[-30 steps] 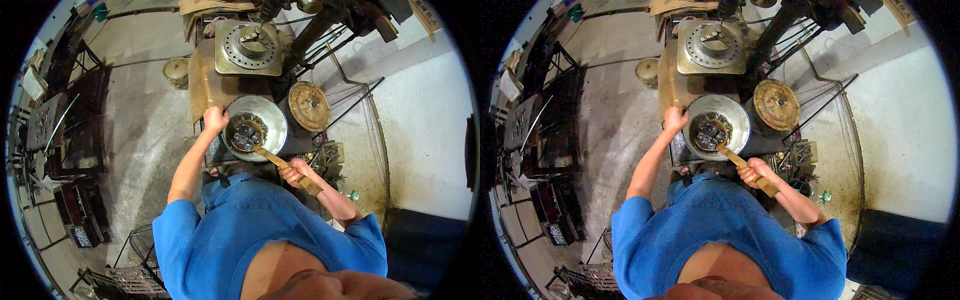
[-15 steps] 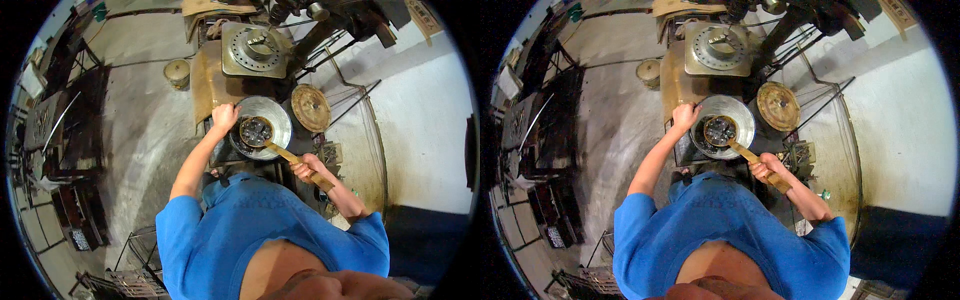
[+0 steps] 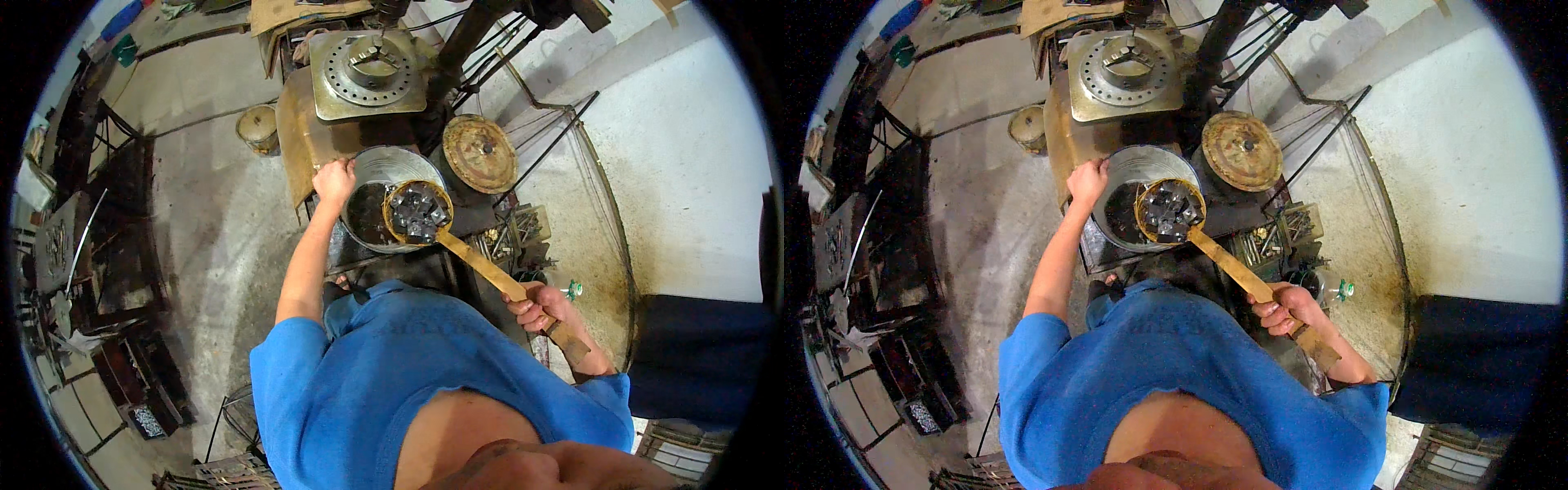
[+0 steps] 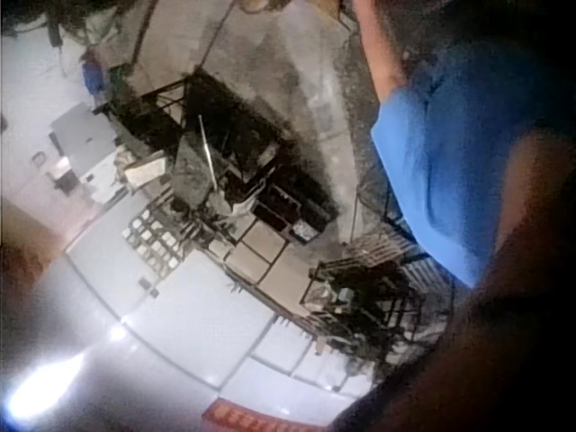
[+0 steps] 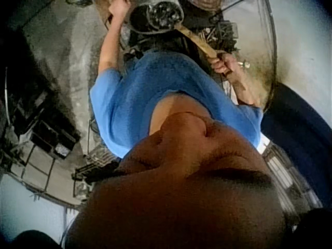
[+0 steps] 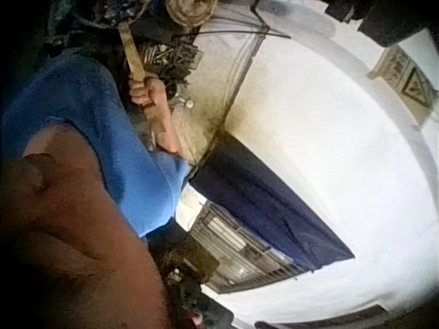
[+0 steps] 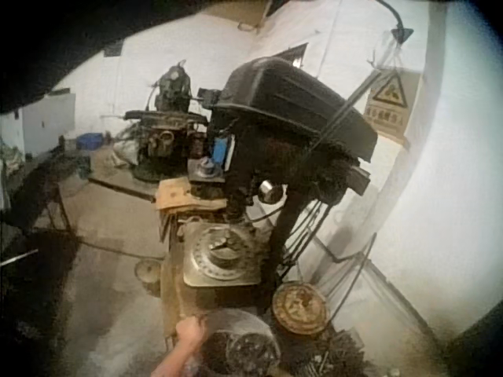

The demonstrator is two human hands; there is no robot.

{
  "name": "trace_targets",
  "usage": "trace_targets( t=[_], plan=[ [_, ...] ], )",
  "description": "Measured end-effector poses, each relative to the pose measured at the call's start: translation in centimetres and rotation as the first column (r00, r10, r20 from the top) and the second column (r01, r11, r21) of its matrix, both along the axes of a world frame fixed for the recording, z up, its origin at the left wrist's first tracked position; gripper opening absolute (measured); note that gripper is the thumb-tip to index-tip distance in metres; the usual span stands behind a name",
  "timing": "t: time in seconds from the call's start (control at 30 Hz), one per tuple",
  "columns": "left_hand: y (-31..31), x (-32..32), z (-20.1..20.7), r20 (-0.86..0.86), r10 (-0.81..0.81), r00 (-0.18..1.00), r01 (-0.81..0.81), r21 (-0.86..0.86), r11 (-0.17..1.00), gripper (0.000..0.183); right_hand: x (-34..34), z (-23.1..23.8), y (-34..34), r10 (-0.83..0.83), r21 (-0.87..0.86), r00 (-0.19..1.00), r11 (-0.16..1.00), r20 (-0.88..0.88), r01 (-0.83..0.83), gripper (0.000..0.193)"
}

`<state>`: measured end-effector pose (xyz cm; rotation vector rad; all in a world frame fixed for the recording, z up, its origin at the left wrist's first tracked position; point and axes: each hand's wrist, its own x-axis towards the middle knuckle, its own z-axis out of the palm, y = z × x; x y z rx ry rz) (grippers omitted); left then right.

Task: The person picks up metal blocks from a bin, places them into a large handheld ladle, and then carries the ladle across a factory to deposit the blocks into another container.

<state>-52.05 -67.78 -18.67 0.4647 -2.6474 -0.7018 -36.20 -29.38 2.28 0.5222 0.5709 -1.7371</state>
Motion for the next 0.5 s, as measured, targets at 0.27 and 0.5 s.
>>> trace_targets(
  t=[0.27,0.5],
  plan=[
    [0.5,0.7,1.5,0.031,0.035,0.999,-0.032,-0.094,0.995,0.025,0.7,-5.5,6.0,0.022,-0.292,0.999,0.956,0.043,-0.009,0.05],
    [1.2,0.9,1.6,0.032,0.053,0.998,-0.046,-0.204,0.978,0.026,0.2,-8.8,9.1,0.021,-0.384,0.991,0.923,0.129,0.03,0.056]
  ],
)
